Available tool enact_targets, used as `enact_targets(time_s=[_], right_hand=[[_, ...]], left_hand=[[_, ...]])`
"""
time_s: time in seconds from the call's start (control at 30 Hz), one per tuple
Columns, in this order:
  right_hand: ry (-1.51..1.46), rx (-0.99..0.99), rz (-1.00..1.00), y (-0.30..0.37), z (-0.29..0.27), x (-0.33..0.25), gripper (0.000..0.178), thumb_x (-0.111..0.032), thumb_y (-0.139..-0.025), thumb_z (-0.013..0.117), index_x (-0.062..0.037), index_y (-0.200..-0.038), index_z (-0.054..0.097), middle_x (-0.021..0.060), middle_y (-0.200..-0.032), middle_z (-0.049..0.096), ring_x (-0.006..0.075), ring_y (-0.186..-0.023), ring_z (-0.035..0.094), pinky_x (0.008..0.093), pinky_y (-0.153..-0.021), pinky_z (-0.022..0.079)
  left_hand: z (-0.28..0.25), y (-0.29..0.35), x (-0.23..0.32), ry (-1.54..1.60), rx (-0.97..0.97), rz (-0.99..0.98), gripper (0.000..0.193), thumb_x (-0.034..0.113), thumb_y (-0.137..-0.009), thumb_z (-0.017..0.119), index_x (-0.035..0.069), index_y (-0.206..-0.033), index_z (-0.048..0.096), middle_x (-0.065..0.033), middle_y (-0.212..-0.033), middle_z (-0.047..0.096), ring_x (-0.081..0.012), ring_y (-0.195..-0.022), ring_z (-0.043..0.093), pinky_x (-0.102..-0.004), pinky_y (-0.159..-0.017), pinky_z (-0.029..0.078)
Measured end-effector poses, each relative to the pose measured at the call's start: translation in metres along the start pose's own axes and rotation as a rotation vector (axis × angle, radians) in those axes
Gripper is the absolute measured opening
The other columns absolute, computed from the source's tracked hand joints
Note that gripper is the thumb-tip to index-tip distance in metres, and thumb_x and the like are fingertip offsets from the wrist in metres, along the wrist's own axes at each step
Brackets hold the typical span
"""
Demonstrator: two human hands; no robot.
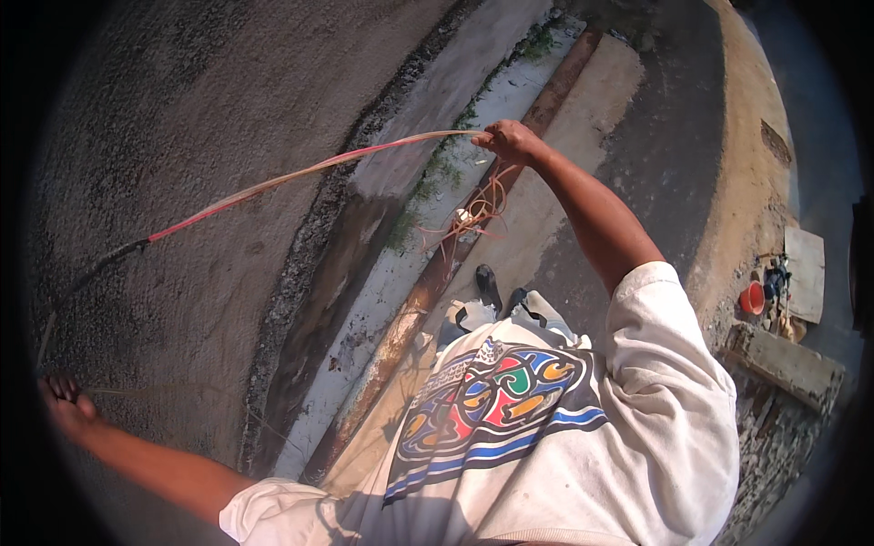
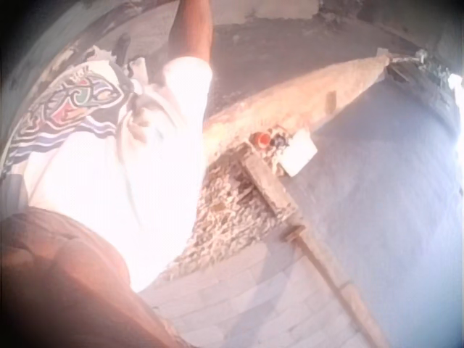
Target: The person handles a white extension cord and a red power cable, untangling and connecting them to a blue water pump. They plug the cord into a wall socket, then connect the red cable to the pump, and finally operate the pump's switch.
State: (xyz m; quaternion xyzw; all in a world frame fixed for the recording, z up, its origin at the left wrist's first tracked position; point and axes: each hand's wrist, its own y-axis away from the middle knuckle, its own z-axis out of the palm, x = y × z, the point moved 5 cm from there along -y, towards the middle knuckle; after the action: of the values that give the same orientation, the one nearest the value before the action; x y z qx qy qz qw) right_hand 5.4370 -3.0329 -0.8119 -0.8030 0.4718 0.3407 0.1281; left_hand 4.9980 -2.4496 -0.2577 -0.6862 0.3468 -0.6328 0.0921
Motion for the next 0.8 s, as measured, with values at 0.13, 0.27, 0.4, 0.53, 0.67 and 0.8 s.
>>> enact_targets(time_s=[0.13,0.27,0.4,0.53,0.67,0.8], right_hand=[[-0.443,-0.036,0.161,-0.011,-0.09,-0.056,0.055,-0.055,-0.095,0.049,-0.003,-0.079,0.06,0.0091,-0.064,0.059,0.0191,-0.068,0.067,0.0326,-0.047,0.052],[-0.54,-0.01,-0.024,-0.022,-0.125,-0.114,0.058,-0.056,-0.097,0.043,-0.0034,-0.079,0.059,0.0078,-0.061,0.056,0.0155,-0.062,0.065,0.0352,-0.048,0.052],[0.091,-0.027,-0.362,-0.049,-0.144,-0.172,0.051,-0.047,-0.096,0.052,0.0011,-0.085,0.065,0.013,-0.069,0.063,0.0227,-0.064,0.065,0.0401,-0.059,0.051],[0.204,-0.1,-0.526,-0.049,-0.161,-0.224,0.039,-0.037,-0.087,0.065,0.001,-0.088,0.069,0.0142,-0.072,0.066,0.0273,-0.068,0.065,0.0415,-0.066,0.05],[0.312,-0.058,-0.446,-0.051,-0.171,-0.228,0.037,-0.037,-0.084,0.069,0.0003,-0.083,0.068,0.0124,-0.069,0.065,0.0237,-0.065,0.064,0.0392,-0.062,0.049],[0.172,-0.11,-0.217,-0.059,-0.176,-0.16,0.036,-0.037,-0.083,0.071,-0.0014,-0.081,0.068,0.0104,-0.068,0.063,0.0222,-0.062,0.062,0.0377,-0.06,0.047]], left_hand=[[0.023,0.06,-0.145,-0.585,0.162,-0.089,0.042,0.034,-0.097,0.05,-0.003,-0.117,0.057,-0.0145,-0.108,0.059,-0.0258,-0.102,0.058,-0.0347,-0.092,0.042],[0.052,0.07,-0.297,-0.806,-0.023,-0.311,0.054,0.034,-0.095,0.05,0.001,-0.138,0.046,-0.0205,-0.14,0.048,-0.0326,-0.125,0.05,-0.0397,-0.104,0.038],[0.249,0.142,-0.216,-0.624,-0.104,-0.164,0.062,0.039,-0.095,0.05,0.006,-0.146,0.036,-0.019,-0.141,0.046,-0.0339,-0.132,0.042,-0.0442,-0.108,0.033],[0.461,0.234,-0.097,0.066,-0.7,0.213,0.107,0.08,-0.072,0.055,0.008,-0.148,0.031,-0.0219,-0.144,0.04,-0.0376,-0.141,0.028,-0.054,-0.114,0.02],[0.565,0.29,-0.041,0.342,-1.26,0.063,0.076,0.05,-0.081,0.071,0.005,-0.136,0.046,-0.016,-0.111,0.061,-0.0255,-0.109,0.056,-0.0393,-0.095,0.043],[0.589,0.279,-0.02,0.065,-1.31,0.111,0.03,0.024,-0.09,0.068,0.002,-0.11,0.064,-0.0023,-0.079,0.064,-0.0093,-0.074,0.056,-0.0262,-0.066,0.044]])
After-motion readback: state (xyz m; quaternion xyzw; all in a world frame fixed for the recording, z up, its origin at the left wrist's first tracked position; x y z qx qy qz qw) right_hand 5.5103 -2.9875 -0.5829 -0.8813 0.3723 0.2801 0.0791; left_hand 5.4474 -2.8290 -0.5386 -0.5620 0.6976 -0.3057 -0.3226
